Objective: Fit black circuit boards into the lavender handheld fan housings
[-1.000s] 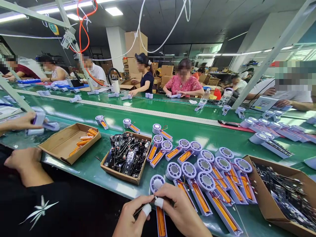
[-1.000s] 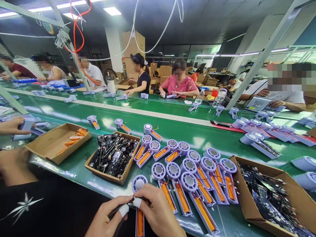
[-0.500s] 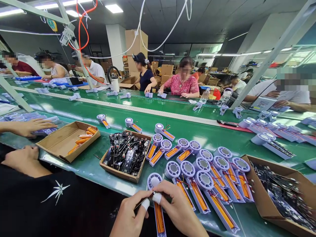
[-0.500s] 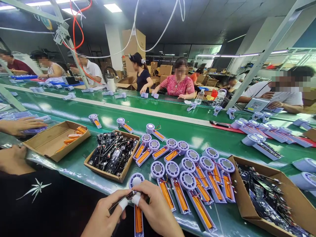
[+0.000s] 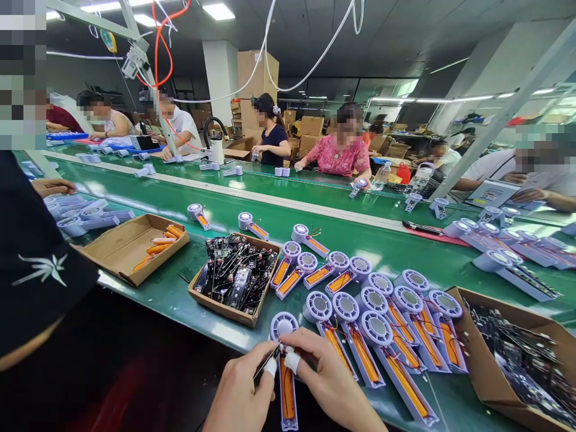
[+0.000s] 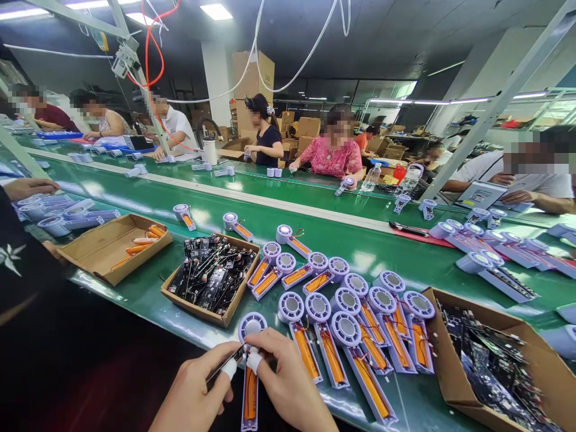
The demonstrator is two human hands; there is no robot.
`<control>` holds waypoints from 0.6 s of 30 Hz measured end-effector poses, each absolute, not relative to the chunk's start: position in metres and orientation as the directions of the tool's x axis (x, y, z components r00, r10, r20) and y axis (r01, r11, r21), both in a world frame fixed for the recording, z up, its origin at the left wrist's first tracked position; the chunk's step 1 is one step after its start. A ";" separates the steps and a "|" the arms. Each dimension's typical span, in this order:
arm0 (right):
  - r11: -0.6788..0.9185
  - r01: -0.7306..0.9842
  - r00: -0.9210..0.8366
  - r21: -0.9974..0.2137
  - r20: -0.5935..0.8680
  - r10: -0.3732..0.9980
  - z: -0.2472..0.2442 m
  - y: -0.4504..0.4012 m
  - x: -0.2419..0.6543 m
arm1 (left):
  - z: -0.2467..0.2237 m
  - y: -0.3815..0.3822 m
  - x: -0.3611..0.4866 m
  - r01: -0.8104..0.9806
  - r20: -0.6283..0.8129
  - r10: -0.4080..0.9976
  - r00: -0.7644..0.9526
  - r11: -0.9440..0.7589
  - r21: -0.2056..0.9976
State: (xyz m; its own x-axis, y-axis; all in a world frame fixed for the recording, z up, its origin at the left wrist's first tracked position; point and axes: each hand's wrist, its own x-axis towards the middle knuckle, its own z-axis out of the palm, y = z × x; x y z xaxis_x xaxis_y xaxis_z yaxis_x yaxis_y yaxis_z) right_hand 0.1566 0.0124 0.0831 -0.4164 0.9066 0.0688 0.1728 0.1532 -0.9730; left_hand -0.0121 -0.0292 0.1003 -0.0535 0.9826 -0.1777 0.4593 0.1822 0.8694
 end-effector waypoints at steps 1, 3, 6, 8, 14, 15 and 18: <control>0.151 0.172 -0.418 -0.973 0.067 0.906 0.084 0.012 0.157 | 0.099 -0.030 -0.012 0.455 -0.169 0.984 -0.061 0.178 0.873; 0.148 0.168 -0.422 -0.975 0.065 0.904 0.086 0.012 0.156 | 0.098 -0.032 -0.011 0.447 -0.140 0.987 -0.078 0.161 0.880; 0.141 0.147 -0.421 -0.979 0.067 0.904 0.087 0.013 0.156 | 0.095 -0.032 -0.013 0.426 -0.089 0.991 -0.096 0.122 0.896; 0.137 0.136 -0.419 -0.981 0.068 0.906 0.085 0.014 0.156 | 0.094 -0.032 -0.015 0.409 -0.083 0.993 -0.085 0.111 0.906; 0.126 0.130 -0.386 -0.984 0.066 0.920 0.079 0.013 0.156 | 0.098 -0.025 -0.025 0.377 -0.123 0.990 0.073 0.087 0.922; 0.129 0.138 -0.387 -0.982 0.066 0.920 0.079 0.012 0.155 | 0.099 -0.025 -0.026 0.361 -0.118 0.989 0.090 0.078 0.929; 0.154 0.150 -0.388 -0.977 0.085 0.918 0.082 0.009 0.154 | 0.100 -0.023 -0.028 0.298 -0.112 0.986 0.121 0.071 0.952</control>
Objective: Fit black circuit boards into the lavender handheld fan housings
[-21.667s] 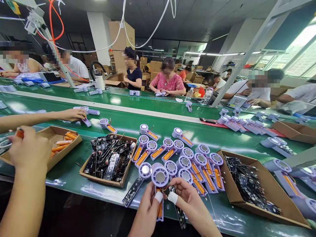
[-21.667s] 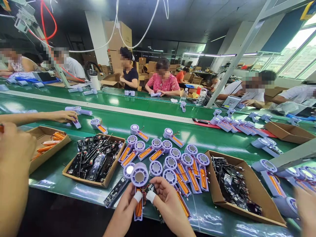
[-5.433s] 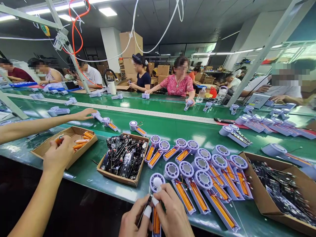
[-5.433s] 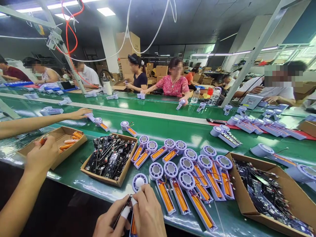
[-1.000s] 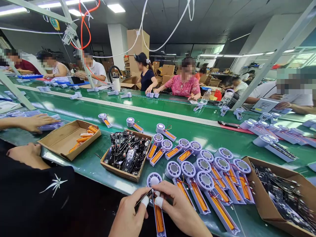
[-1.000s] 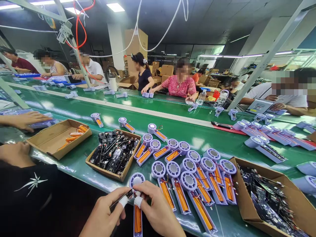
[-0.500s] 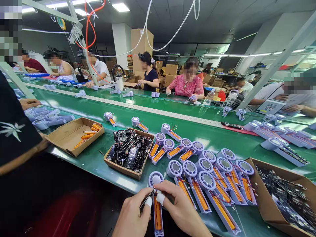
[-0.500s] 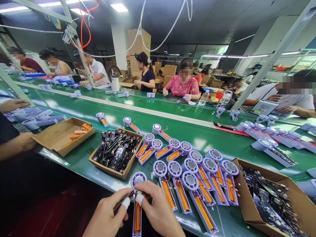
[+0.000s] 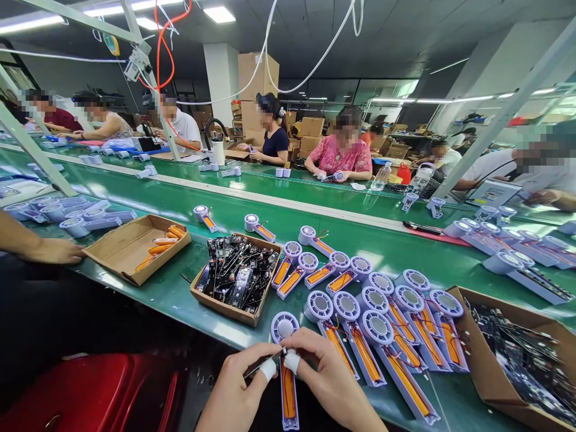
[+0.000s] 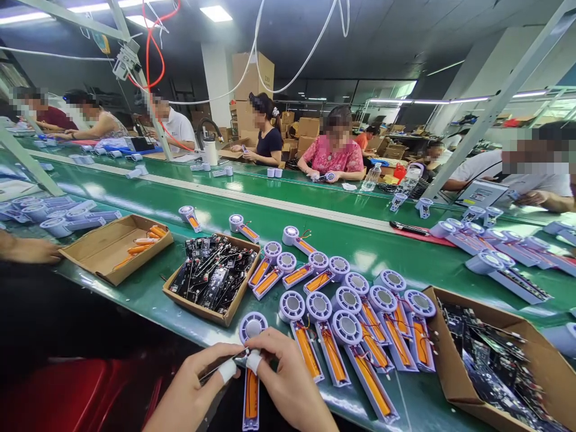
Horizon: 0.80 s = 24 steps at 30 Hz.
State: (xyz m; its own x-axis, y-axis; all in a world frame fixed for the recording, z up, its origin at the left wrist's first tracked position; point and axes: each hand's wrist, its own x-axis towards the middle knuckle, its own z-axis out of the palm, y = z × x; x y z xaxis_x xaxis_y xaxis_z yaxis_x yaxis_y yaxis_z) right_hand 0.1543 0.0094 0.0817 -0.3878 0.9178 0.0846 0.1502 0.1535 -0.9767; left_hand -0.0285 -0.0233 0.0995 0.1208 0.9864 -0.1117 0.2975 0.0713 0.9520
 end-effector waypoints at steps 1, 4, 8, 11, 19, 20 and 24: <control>0.162 0.148 -0.388 -0.976 0.094 0.917 0.083 0.009 0.154 | 0.098 -0.023 -0.029 0.276 -0.110 0.986 0.122 0.073 0.959; 0.190 0.134 -0.379 -0.973 0.126 0.917 0.086 0.006 0.153 | 0.092 -0.023 -0.031 0.231 -0.105 0.988 0.112 0.077 0.970; 0.228 0.137 -0.374 -0.964 0.163 0.913 0.087 0.005 0.153 | 0.081 -0.022 -0.034 0.252 -0.097 0.990 0.104 0.068 0.965; 0.241 0.132 -0.368 -0.962 0.179 0.913 0.086 0.006 0.152 | 0.077 -0.022 -0.036 0.275 -0.085 0.991 0.098 0.055 0.960; 0.330 0.254 -0.358 -0.909 0.229 0.905 0.084 0.002 0.149 | 0.063 -0.022 -0.042 0.338 0.017 0.996 0.083 -0.044 0.940; 0.334 0.270 -0.347 -0.903 0.233 0.909 0.084 0.001 0.149 | 0.063 -0.023 -0.042 0.353 0.041 0.996 0.085 -0.069 0.933; 0.197 0.253 -0.355 -0.947 0.099 0.929 0.083 -0.003 0.149 | 0.072 -0.032 -0.032 0.360 0.055 0.995 0.077 -0.079 0.929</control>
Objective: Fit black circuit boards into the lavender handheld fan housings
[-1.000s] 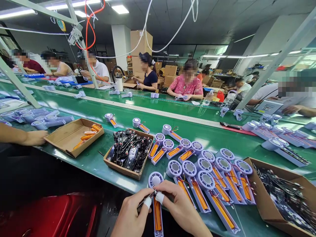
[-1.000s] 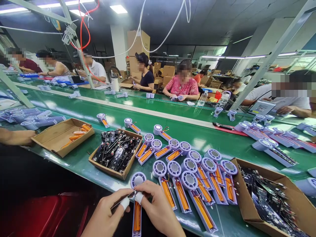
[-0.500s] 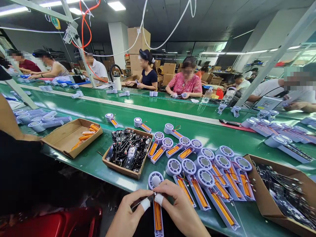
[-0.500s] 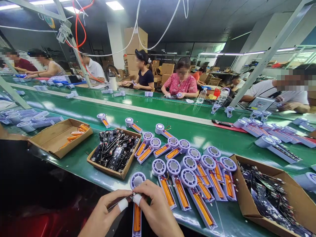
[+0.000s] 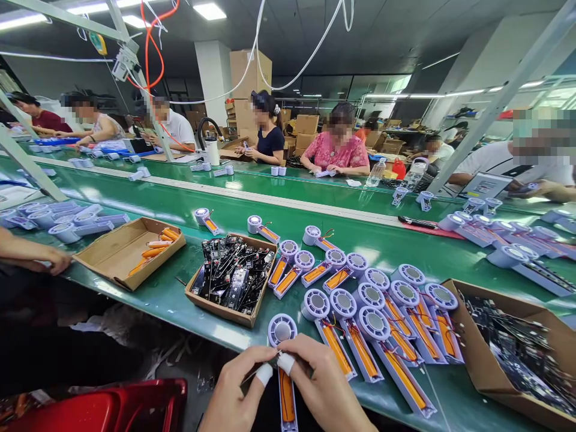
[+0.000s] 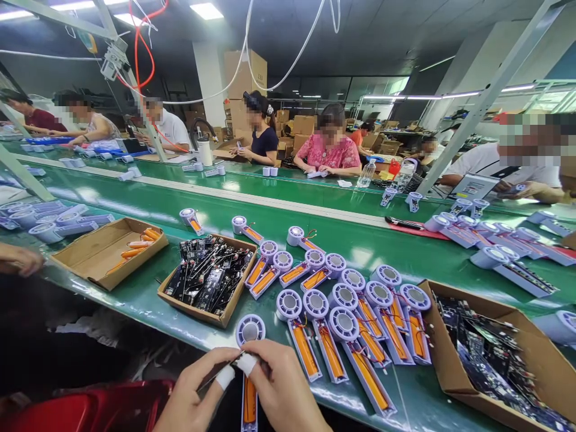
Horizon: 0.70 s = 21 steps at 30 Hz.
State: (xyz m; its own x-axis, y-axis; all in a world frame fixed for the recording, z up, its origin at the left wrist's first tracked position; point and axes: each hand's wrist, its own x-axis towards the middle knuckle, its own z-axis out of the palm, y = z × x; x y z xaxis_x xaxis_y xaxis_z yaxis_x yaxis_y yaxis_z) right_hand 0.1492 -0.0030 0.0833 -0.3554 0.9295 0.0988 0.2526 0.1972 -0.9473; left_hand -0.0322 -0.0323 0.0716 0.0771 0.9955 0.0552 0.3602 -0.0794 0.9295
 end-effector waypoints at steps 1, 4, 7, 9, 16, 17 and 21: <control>0.120 0.237 -0.351 -0.964 0.031 0.936 0.083 -0.004 0.150 | 0.074 -0.036 -0.029 0.336 0.054 0.997 0.056 -0.070 0.939; -0.108 0.129 -0.293 -0.986 -0.142 0.946 0.078 -0.007 0.156 | 0.073 -0.045 -0.021 0.227 0.022 0.999 -0.041 -0.012 0.974; -0.239 -0.067 -0.285 -0.969 -0.211 0.935 0.073 -0.006 0.162 | 0.058 -0.043 -0.017 0.167 -0.090 0.994 -0.068 0.100 0.981; -0.284 -0.177 -0.307 -0.942 -0.222 0.926 0.071 -0.004 0.163 | 0.045 -0.036 -0.013 0.196 -0.131 0.991 -0.040 0.136 0.971; -0.230 -0.325 -0.290 -0.918 -0.135 0.948 0.063 -0.014 0.151 | 0.039 -0.018 0.007 0.180 -0.129 0.989 0.078 0.113 0.977; -0.208 -0.319 -0.283 -0.924 -0.117 0.952 0.061 -0.016 0.151 | 0.042 -0.017 0.009 0.099 -0.141 0.984 0.108 0.131 0.986; -0.167 -0.362 -0.226 -0.917 -0.087 0.970 0.059 -0.022 0.158 | 0.047 -0.013 0.015 -0.261 -0.176 0.970 0.169 0.216 0.941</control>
State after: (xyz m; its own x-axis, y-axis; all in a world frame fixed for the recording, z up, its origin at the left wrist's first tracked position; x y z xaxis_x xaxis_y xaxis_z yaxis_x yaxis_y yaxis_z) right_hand 0.1580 -0.0218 0.0593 -0.2257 0.9703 -0.0871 -0.3623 -0.1666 -0.9171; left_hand 0.0151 -0.0133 0.0469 0.1687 0.9699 -0.1758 -0.2613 0.2160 0.9408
